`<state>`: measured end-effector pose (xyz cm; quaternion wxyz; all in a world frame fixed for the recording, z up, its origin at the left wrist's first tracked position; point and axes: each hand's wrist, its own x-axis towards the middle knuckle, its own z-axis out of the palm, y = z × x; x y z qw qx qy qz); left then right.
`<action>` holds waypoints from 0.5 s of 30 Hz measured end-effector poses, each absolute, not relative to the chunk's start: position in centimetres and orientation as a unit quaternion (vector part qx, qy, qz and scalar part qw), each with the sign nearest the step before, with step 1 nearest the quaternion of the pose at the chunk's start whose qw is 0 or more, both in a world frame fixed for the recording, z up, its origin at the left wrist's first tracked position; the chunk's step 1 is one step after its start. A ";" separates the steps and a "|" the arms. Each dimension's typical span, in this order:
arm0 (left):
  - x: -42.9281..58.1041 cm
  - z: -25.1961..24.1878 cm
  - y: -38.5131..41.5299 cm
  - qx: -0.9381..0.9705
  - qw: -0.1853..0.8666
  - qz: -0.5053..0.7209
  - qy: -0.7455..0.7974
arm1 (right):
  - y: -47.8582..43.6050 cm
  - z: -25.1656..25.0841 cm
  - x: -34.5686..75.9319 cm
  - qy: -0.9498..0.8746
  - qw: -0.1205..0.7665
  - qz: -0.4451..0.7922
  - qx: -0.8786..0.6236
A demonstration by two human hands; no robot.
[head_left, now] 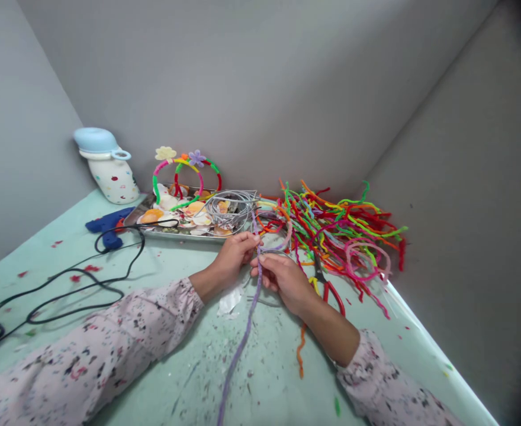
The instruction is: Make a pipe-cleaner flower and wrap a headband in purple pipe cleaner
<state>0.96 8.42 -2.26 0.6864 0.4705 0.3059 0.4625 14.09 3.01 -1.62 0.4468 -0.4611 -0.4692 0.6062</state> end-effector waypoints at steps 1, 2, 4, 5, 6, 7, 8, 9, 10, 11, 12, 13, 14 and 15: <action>1.0 -2.3 8.4 0.471 0.688 0.461 0.303 | 2.9 -1.5 14.1 -0.468 0.446 0.608 -0.460; 1.0 -2.4 8.5 0.472 0.689 0.460 0.302 | 2.9 -1.4 14.1 -0.467 0.446 0.608 -0.462; 1.0 -2.5 8.5 0.470 0.691 0.459 0.302 | 2.8 -1.2 14.1 -0.465 0.441 0.606 -0.471; 1.0 -2.5 8.5 0.469 0.692 0.457 0.304 | 2.8 -1.2 14.1 -0.464 0.439 0.604 -0.476; 1.0 -2.4 8.5 0.467 0.693 0.456 0.306 | 2.7 -1.2 14.1 -0.466 0.437 0.601 -0.481; 1.0 -2.4 8.5 0.464 0.694 0.455 0.309 | 2.7 -1.2 14.0 -0.469 0.436 0.597 -0.484; 1.1 -2.3 8.5 0.461 0.695 0.456 0.311 | 2.8 -1.3 14.0 -0.473 0.434 0.593 -0.487; 1.1 -2.3 8.5 0.459 0.694 0.457 0.314 | 2.8 -1.4 14.0 -0.477 0.432 0.589 -0.489; 1.1 -2.2 8.5 0.458 0.692 0.460 0.315 | 2.8 -1.4 14.0 -0.482 0.430 0.584 -0.491; 1.1 -2.2 8.4 0.459 0.690 0.462 0.316 | 2.8 -1.5 14.0 -0.487 0.428 0.580 -0.493; 1.1 -2.1 8.4 0.460 0.688 0.464 0.317 | 2.8 -1.5 14.0 -0.491 0.427 0.575 -0.497; 1.1 -2.1 8.4 0.462 0.685 0.465 0.319 | 2.8 -1.5 14.0 -0.494 0.427 0.569 -0.500; 1.1 -2.1 8.4 0.463 0.682 0.465 0.322 | 2.8 -1.5 13.9 -0.499 0.427 0.560 -0.504; 1.1 -2.1 8.4 0.464 0.680 0.465 0.324 | 2.8 -1.5 13.9 -0.505 0.429 0.548 -0.510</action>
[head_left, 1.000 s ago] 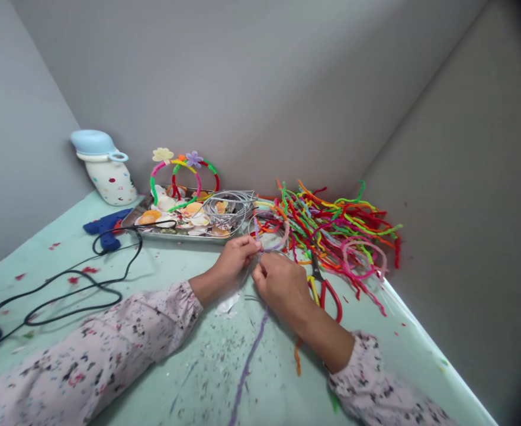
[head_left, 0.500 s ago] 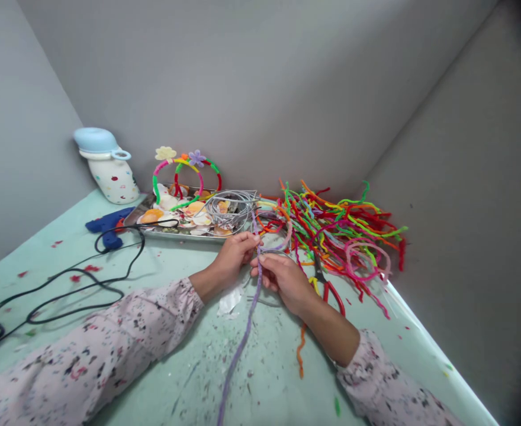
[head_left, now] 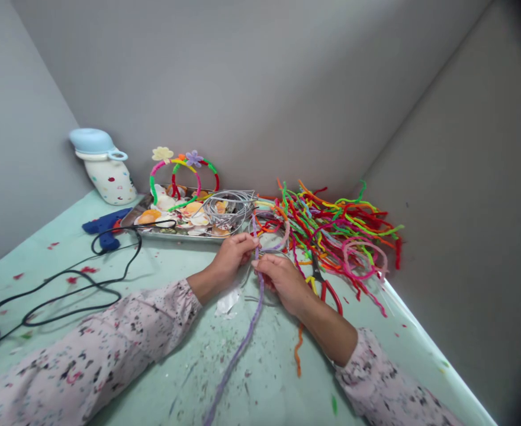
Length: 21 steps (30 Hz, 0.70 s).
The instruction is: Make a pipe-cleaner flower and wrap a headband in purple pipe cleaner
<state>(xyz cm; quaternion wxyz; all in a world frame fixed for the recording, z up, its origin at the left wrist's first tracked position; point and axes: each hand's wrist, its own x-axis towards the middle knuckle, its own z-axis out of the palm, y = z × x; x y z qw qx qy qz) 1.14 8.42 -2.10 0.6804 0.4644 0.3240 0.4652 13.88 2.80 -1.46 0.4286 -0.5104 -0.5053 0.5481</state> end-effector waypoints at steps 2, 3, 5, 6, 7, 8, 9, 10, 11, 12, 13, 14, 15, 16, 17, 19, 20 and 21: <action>1.2 -2.1 8.4 0.468 0.675 0.465 0.331 | 2.8 -1.3 13.8 -0.528 0.425 0.508 -0.532; 1.2 -2.2 8.4 0.472 0.670 0.465 0.335 | 2.7 -1.2 13.7 -0.548 0.416 0.476 -0.548; 1.3 -2.2 8.3 0.481 0.658 0.465 0.345 | 2.6 -1.1 13.6 -0.595 0.385 0.389 -0.589; 1.3 -2.2 8.3 0.484 0.653 0.466 0.350 | 2.4 -1.0 13.4 -0.619 0.364 0.335 -0.610; 1.3 -2.2 8.2 0.486 0.649 0.466 0.355 | 2.2 -0.9 13.3 -0.643 0.342 0.275 -0.628; 1.3 -2.1 8.1 0.486 0.647 0.466 0.359 | 2.0 -0.8 13.2 -0.665 0.319 0.212 -0.642; 1.4 -2.1 8.1 0.484 0.647 0.465 0.362 | 1.8 -0.7 13.1 -0.683 0.297 0.150 -0.650; 1.4 -2.0 8.0 0.482 0.648 0.464 0.365 | 1.6 -0.6 12.9 -0.699 0.278 0.096 -0.652; 1.4 -2.0 7.9 0.479 0.649 0.463 0.367 | 1.4 -0.5 12.8 -0.713 0.261 0.052 -0.649; 1.4 -1.9 7.9 0.477 0.650 0.464 0.368 | 1.3 -0.4 12.7 -0.723 0.248 0.021 -0.644; 1.4 -1.9 7.8 0.476 0.650 0.466 0.367 | 1.2 -0.3 12.6 -0.730 0.237 0.003 -0.641; 1.4 -1.8 7.8 0.475 0.649 0.467 0.367 | 1.2 -0.3 12.6 -0.733 0.230 -0.006 -0.640; 1.4 -1.8 7.8 0.473 0.650 0.467 0.368 | 1.2 -0.3 12.5 -0.734 0.224 -0.008 -0.641; 1.4 -1.7 7.8 0.471 0.652 0.468 0.367 | 1.2 -0.3 12.6 -0.733 0.219 -0.007 -0.644; 1.3 -1.7 7.9 0.468 0.655 0.468 0.365 | 1.3 -0.3 12.6 -0.729 0.219 -0.002 -0.648; 1.3 -1.6 8.0 0.459 0.665 0.470 0.356 | 1.4 -0.5 12.8 -0.723 0.234 0.020 -0.650; 1.2 -1.6 8.1 0.454 0.670 0.472 0.348 | 1.4 -0.6 12.9 -0.719 0.248 0.037 -0.648; 1.2 -1.6 8.2 0.450 0.676 0.474 0.340 | 1.5 -0.8 13.0 -0.715 0.264 0.058 -0.644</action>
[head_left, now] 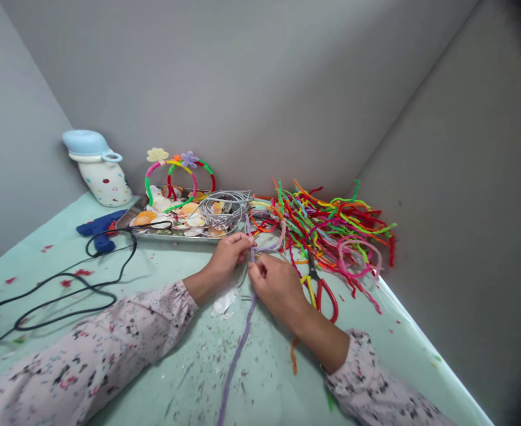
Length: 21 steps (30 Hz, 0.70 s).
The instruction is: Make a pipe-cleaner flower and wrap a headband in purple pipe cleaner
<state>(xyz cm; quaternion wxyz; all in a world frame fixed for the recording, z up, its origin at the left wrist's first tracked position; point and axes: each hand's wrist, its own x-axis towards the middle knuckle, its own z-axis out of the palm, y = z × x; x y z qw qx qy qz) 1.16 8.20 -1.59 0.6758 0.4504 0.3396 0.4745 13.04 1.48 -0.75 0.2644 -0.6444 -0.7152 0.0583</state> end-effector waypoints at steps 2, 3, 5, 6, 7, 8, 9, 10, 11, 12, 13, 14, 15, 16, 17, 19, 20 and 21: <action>1.1 -1.6 8.4 0.446 0.683 0.479 0.325 | 1.6 -1.1 13.2 -0.706 0.298 0.124 -0.631; 1.0 -1.7 8.4 0.445 0.684 0.482 0.320 | 1.7 -1.2 13.3 -0.699 0.313 0.166 -0.621; 1.0 -1.7 8.4 0.444 0.684 0.487 0.313 | 1.9 -1.5 13.3 -0.675 0.344 0.253 -0.602; 1.0 -1.7 8.4 0.443 0.685 0.488 0.310 | 2.1 -1.6 13.4 -0.657 0.361 0.293 -0.593; 1.0 -1.8 8.4 0.443 0.689 0.486 0.305 | 2.3 -1.7 13.4 -0.636 0.379 0.327 -0.587; 1.0 -1.8 8.3 0.446 0.694 0.480 0.299 | 2.4 -1.7 13.5 -0.614 0.396 0.358 -0.581; 1.0 -1.8 8.3 0.452 0.701 0.468 0.293 | 2.6 -1.7 13.6 -0.591 0.413 0.386 -0.575; 1.0 -1.8 8.2 0.461 0.707 0.452 0.289 | 2.7 -1.7 13.7 -0.570 0.428 0.412 -0.567; 1.0 -1.8 8.2 0.470 0.712 0.435 0.287 | 2.8 -1.7 13.7 -0.552 0.440 0.435 -0.559; 1.0 -1.8 8.2 0.479 0.714 0.423 0.287 | 2.9 -1.7 13.8 -0.536 0.450 0.455 -0.551; 1.0 -1.9 8.1 0.484 0.714 0.414 0.289 | 2.9 -1.7 13.9 -0.522 0.458 0.471 -0.544; 1.0 -1.9 8.1 0.488 0.713 0.410 0.292 | 3.0 -1.7 14.0 -0.511 0.464 0.485 -0.537; 1.0 -1.9 8.1 0.490 0.711 0.409 0.294 | 3.0 -1.8 14.1 -0.503 0.468 0.498 -0.530; 1.0 -2.0 8.2 0.492 0.709 0.411 0.293 | 3.1 -1.8 14.2 -0.495 0.471 0.511 -0.521; 1.0 -2.0 8.2 0.494 0.706 0.414 0.292 | 3.1 -1.9 14.3 -0.485 0.476 0.526 -0.512; 0.9 -2.1 8.3 0.499 0.698 0.424 0.290 | 3.2 -2.0 14.4 -0.460 0.486 0.553 -0.496; 0.9 -2.1 8.3 0.500 0.693 0.431 0.290 | 3.2 -2.1 14.5 -0.450 0.489 0.563 -0.491; 0.9 -2.1 8.3 0.501 0.689 0.436 0.291 | 3.2 -2.1 14.6 -0.446 0.490 0.567 -0.488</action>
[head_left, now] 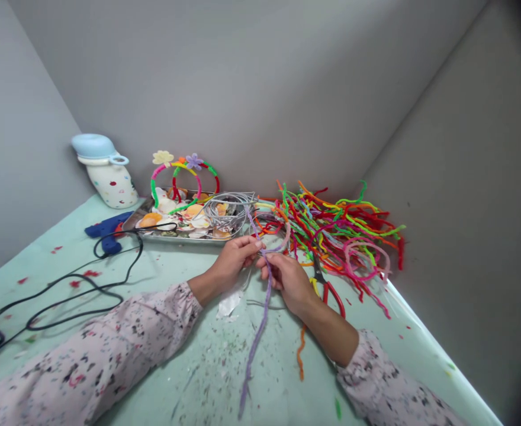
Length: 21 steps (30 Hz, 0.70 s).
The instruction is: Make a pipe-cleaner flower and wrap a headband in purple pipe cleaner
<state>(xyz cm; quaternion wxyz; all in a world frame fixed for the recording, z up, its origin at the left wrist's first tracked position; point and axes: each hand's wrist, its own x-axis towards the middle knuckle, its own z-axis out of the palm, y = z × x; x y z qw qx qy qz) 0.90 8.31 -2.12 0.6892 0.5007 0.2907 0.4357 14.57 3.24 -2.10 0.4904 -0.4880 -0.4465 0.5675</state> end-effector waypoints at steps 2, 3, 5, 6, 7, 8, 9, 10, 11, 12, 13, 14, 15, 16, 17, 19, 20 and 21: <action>0.9 -2.2 8.3 0.499 0.685 0.441 0.295 | 3.2 -2.1 14.6 -0.456 0.486 0.567 -0.484; 0.9 -2.2 8.3 0.497 0.685 0.442 0.298 | 3.2 -2.0 14.6 -0.465 0.482 0.564 -0.483; 0.9 -2.3 8.4 0.490 0.684 0.444 0.307 | 3.1 -1.9 14.5 -0.477 0.475 0.560 -0.483; 0.9 -2.4 8.4 0.487 0.684 0.446 0.311 | 3.1 -1.8 14.5 -0.480 0.471 0.561 -0.484; 0.9 -2.5 8.4 0.485 0.683 0.447 0.314 | 3.1 -1.7 14.5 -0.483 0.466 0.561 -0.484; 1.0 -2.5 8.5 0.483 0.683 0.448 0.317 | 3.0 -1.7 14.4 -0.487 0.460 0.562 -0.486; 1.0 -2.6 8.5 0.481 0.683 0.449 0.318 | 3.0 -1.7 14.5 -0.493 0.453 0.561 -0.488; 1.0 -2.6 8.5 0.480 0.683 0.450 0.318 | 3.1 -1.7 14.5 -0.501 0.445 0.558 -0.490; 1.0 -2.6 8.6 0.479 0.682 0.451 0.318 | 3.1 -1.7 14.6 -0.511 0.436 0.553 -0.493; 1.0 -2.6 8.6 0.479 0.681 0.452 0.320 | 3.1 -1.8 14.7 -0.521 0.427 0.547 -0.497; 1.0 -2.6 8.6 0.480 0.678 0.452 0.323 | 3.2 -1.8 14.7 -0.531 0.416 0.543 -0.501; 1.0 -2.5 8.6 0.483 0.674 0.453 0.328 | 3.2 -1.9 14.8 -0.538 0.404 0.540 -0.506; 0.9 -2.5 8.5 0.486 0.669 0.452 0.333 | 3.3 -1.9 14.9 -0.542 0.393 0.540 -0.510; 0.9 -2.4 8.5 0.490 0.665 0.452 0.336 | 3.3 -1.8 14.9 -0.544 0.384 0.540 -0.515; 0.9 -2.4 8.5 0.495 0.661 0.452 0.338 | 3.3 -1.8 14.9 -0.544 0.378 0.540 -0.519; 0.9 -2.4 8.5 0.501 0.656 0.453 0.338 | 3.2 -1.5 14.8 -0.545 0.374 0.536 -0.526; 0.9 -2.4 8.5 0.503 0.654 0.455 0.336 | 3.1 -1.4 14.7 -0.549 0.374 0.529 -0.529; 0.9 -2.4 8.5 0.504 0.652 0.457 0.336 | 3.1 -1.2 14.6 -0.555 0.372 0.518 -0.533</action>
